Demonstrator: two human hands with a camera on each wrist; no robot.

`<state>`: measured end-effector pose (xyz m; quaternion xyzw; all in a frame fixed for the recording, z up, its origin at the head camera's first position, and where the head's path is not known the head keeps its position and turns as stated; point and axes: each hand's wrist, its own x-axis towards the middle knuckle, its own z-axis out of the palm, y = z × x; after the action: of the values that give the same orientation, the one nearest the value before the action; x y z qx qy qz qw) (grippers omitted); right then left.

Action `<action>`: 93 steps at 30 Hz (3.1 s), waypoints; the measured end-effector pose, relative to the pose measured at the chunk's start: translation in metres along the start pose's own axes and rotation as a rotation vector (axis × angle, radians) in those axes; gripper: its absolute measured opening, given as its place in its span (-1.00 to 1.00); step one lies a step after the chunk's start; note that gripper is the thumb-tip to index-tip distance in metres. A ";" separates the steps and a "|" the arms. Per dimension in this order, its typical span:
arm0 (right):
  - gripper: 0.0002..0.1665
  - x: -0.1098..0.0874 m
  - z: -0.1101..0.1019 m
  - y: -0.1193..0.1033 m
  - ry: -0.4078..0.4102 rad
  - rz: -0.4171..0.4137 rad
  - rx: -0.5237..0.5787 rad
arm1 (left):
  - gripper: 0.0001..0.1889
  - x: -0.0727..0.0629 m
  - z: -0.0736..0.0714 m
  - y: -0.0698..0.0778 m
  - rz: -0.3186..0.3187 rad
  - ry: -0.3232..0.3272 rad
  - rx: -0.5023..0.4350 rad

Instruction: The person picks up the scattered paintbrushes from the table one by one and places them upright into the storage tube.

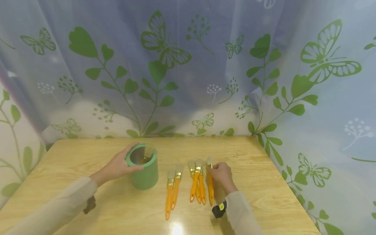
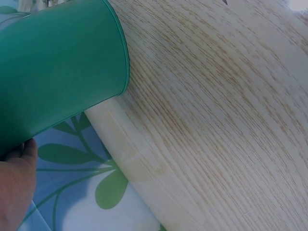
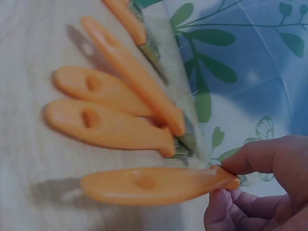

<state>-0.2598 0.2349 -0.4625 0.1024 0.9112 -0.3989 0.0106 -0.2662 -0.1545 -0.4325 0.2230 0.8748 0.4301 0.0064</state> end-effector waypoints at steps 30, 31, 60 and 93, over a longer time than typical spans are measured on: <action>-0.69 -0.022 -0.021 -0.073 -0.012 -0.155 0.173 | 0.06 0.000 0.001 -0.002 -0.007 0.003 0.003; -0.70 -0.023 -0.021 -0.077 -0.011 -0.161 0.188 | 0.06 0.001 0.001 -0.002 -0.007 0.003 0.001; -0.77 -0.058 0.001 -0.168 0.080 -0.486 0.553 | 0.07 -0.001 -0.001 -0.002 0.006 0.012 0.004; -0.70 -0.044 0.064 -0.147 -0.017 -0.556 0.415 | 0.08 0.002 0.001 -0.002 0.022 0.014 -0.019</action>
<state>-0.2497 0.0834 -0.3953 -0.1532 0.8036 -0.5641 -0.1120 -0.2686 -0.1538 -0.4344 0.2297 0.8680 0.4402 -0.0024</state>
